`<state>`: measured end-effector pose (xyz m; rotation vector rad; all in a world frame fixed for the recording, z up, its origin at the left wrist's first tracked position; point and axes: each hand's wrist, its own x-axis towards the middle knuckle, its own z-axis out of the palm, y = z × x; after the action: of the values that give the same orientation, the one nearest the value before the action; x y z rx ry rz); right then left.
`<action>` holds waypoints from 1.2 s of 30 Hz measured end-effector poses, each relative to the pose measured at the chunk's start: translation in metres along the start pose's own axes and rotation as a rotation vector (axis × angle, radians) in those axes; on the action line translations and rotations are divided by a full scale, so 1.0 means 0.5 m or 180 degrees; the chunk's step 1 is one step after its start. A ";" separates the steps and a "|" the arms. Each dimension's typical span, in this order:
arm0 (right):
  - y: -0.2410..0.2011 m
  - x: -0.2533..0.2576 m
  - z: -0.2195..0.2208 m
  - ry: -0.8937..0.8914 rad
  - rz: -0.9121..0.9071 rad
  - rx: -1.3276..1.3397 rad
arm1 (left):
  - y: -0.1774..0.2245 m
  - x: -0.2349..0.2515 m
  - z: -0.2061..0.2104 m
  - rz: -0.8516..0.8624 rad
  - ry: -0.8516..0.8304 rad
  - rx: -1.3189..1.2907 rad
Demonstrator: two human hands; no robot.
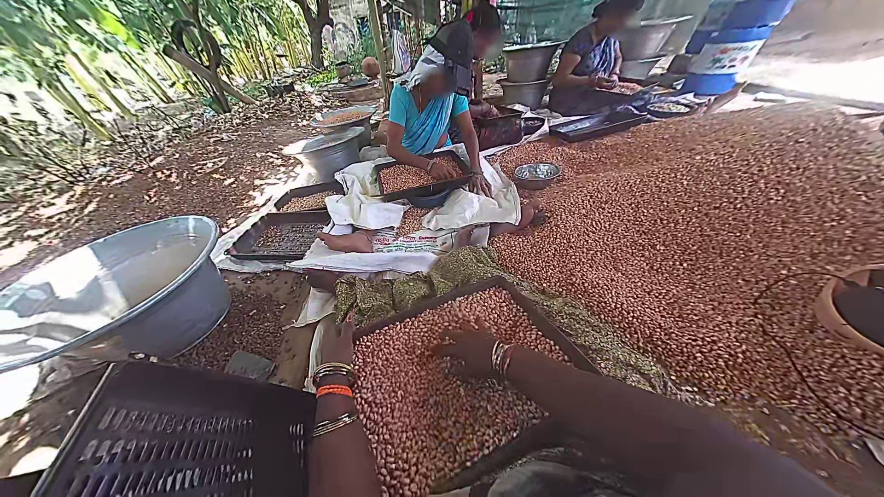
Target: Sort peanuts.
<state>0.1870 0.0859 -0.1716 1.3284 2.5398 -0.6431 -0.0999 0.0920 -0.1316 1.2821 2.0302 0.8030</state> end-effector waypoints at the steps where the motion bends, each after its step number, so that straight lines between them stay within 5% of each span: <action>1: 0.007 -0.026 -0.004 -0.0094 0.0247 0.0088 | -0.001 -0.001 -0.002 0.0027 0.0001 -0.0051; 5: -0.047 -0.113 0.014 -0.0363 0.0531 0.0614 | 0.000 0.010 0.001 -0.0036 -0.0024 -0.0209; 12: -0.222 -0.030 0.102 -0.0305 -0.1511 0.0428 | -0.010 0.037 0.011 -0.0143 -0.0110 -0.0087; 15: -0.257 0.040 0.105 -0.0056 -0.1831 0.0158 | -0.023 0.036 0.006 -0.0165 -0.0068 -0.0226; 21: -0.159 0.093 0.041 0.0033 -0.0536 0.0016 | -0.016 0.035 0.015 -0.0157 -0.0042 0.0263; 26: -0.058 -0.020 0.016 -0.0497 0.0499 0.0152 | -0.032 0.041 0.037 -0.0082 0.0041 0.0834; 29: -0.041 -0.112 -0.036 -0.0900 -0.0092 0.0051 | -0.014 0.019 0.050 0.0017 0.0199 0.1139; 32: -0.021 -0.189 -0.128 -0.0258 -0.0622 0.0494 | 0.037 -0.027 0.058 0.0370 -0.0087 0.1393; 34: -0.007 -0.224 -0.161 0.0577 -0.0808 0.1358 | 0.081 -0.061 0.050 0.0566 -0.0471 0.1593; 36: 0.008 -0.231 -0.149 0.0788 -0.1030 0.3057 | 0.108 -0.092 0.031 0.0669 -0.0872 0.1789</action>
<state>0.2581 0.0384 -0.0638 1.2449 2.7474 -2.0623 -0.0416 0.0712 -0.0931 1.8216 1.9801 0.1139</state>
